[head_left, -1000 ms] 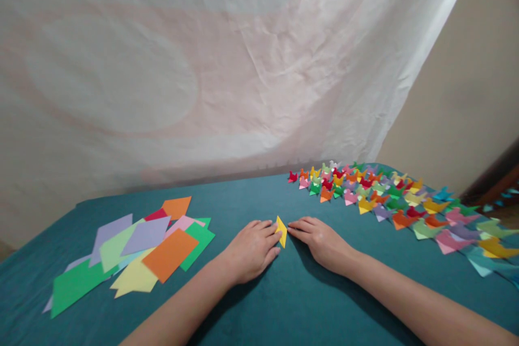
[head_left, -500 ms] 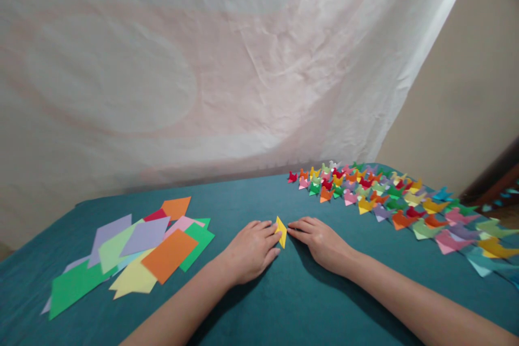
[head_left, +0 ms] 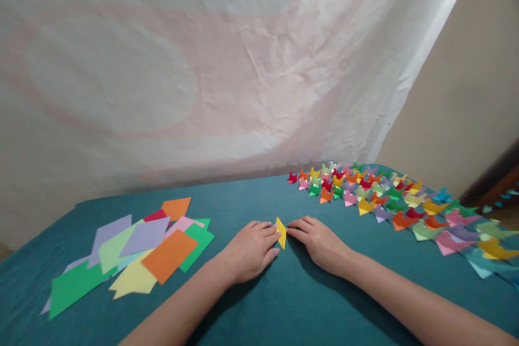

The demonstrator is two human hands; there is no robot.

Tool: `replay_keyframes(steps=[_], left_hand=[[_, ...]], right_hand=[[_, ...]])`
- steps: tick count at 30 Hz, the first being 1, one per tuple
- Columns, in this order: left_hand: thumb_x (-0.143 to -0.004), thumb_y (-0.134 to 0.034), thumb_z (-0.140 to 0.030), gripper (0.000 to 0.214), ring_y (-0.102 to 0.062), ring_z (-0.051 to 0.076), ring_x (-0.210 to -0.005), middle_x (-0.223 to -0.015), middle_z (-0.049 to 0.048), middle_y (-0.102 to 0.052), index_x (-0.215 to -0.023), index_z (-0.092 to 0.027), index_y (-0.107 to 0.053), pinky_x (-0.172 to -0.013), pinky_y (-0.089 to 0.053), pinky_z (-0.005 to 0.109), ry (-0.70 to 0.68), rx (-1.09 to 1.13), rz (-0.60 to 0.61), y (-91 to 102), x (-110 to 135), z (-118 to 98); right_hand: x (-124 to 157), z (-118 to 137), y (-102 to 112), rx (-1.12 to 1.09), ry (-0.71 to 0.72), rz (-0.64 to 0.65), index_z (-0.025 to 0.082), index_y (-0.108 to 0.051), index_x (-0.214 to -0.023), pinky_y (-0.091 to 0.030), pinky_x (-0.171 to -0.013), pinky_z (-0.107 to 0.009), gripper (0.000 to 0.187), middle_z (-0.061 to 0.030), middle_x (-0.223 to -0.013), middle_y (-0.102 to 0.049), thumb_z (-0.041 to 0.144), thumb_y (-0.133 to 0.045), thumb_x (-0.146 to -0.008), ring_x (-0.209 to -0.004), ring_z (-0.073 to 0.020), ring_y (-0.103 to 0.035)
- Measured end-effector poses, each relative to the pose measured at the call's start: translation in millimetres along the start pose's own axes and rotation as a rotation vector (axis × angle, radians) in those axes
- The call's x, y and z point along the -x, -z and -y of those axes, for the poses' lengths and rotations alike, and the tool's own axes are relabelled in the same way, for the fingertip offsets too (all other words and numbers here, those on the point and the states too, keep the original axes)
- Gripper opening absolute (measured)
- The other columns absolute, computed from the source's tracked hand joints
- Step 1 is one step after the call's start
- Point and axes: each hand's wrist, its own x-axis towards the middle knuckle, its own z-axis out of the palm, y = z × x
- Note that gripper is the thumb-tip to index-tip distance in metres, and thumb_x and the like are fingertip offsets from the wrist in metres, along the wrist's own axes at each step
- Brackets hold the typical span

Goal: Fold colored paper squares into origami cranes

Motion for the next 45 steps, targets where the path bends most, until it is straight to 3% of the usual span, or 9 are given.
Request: replay_keyframes(steps=[10, 21, 27, 35, 38, 45], left_hand=[[-0.093, -0.039, -0.029, 0.035, -0.049, 0.023, -0.117, -0.127, 0.0068, -0.056, -0.125, -0.020, -0.050, -0.101, -0.035, 0.039, -0.032, 0.054, -0.009, 3.8, -1.4, 4.6], [-0.091, -0.045, -0.026, 0.025, -0.051, 0.022, -0.107, -0.114, 0.0062, -0.060, -0.108, -0.020, -0.061, -0.099, -0.036, 0.040, -0.034, 0.060, -0.041, 7.3, -0.6, 6.8], [-0.090, -0.043, -0.019, 0.031, -0.049, 0.021, -0.112, -0.117, 0.0042, -0.061, -0.116, -0.022, -0.059, -0.101, -0.035, 0.039, -0.073, 0.123, -0.037, 5.5, 1.5, 18.3], [-0.086, -0.043, -0.014, 0.030, -0.048, 0.022, -0.113, -0.109, 0.0048, -0.063, -0.107, -0.020, -0.063, -0.100, -0.036, 0.040, 0.007, 0.101, -0.204, -5.2, 1.9, 28.0], [-0.086, -0.042, -0.013, 0.034, -0.045, 0.022, -0.118, -0.119, 0.0056, -0.059, -0.116, -0.019, -0.057, -0.103, -0.034, 0.040, 0.007, 0.089, -0.222, -7.5, 1.1, 26.0], [-0.090, -0.040, -0.018, 0.041, -0.034, 0.025, -0.129, -0.131, 0.0048, -0.052, -0.130, -0.022, -0.046, -0.105, -0.031, 0.045, -0.064, 0.050, -0.109, -13.2, 1.4, 23.1]], right_hand=[[-1.8, 5.1, 3.7, -0.001, -0.028, 0.026, 0.018, -0.049, -0.129, -0.044, -0.087, -0.039, 0.043, -0.0111, -0.120, -0.056, 0.006, -0.041, -0.088, -0.102, -0.0221, -0.050], [-3.9, 15.6, -3.6, -0.017, 0.022, 0.003, 0.019, -0.047, -0.132, -0.039, -0.098, -0.042, 0.046, -0.0083, -0.129, -0.053, 0.007, -0.041, -0.088, -0.121, -0.0250, -0.038], [-4.5, 15.1, -1.8, -0.036, 0.021, 0.029, 0.022, -0.047, -0.132, -0.039, -0.098, -0.041, 0.045, -0.0073, -0.128, -0.055, 0.010, -0.042, -0.089, -0.120, -0.0239, -0.040], [-5.1, 15.2, 0.0, -0.036, 0.025, 0.066, 0.026, -0.044, -0.135, -0.039, -0.096, -0.039, 0.049, -0.0068, -0.127, -0.054, 0.009, -0.043, -0.088, -0.119, -0.0231, -0.041], [-5.2, 15.7, 1.8, -0.037, 0.023, 0.079, 0.026, -0.044, -0.135, -0.039, -0.096, -0.039, 0.049, -0.0064, -0.129, -0.053, 0.009, -0.043, -0.089, -0.118, -0.0232, -0.041], [-5.7, 16.8, 3.4, -0.032, 0.024, 0.085, 0.026, -0.043, -0.135, -0.038, -0.095, -0.039, 0.053, -0.0071, -0.130, -0.052, 0.006, -0.045, -0.086, -0.116, -0.0230, -0.042]])
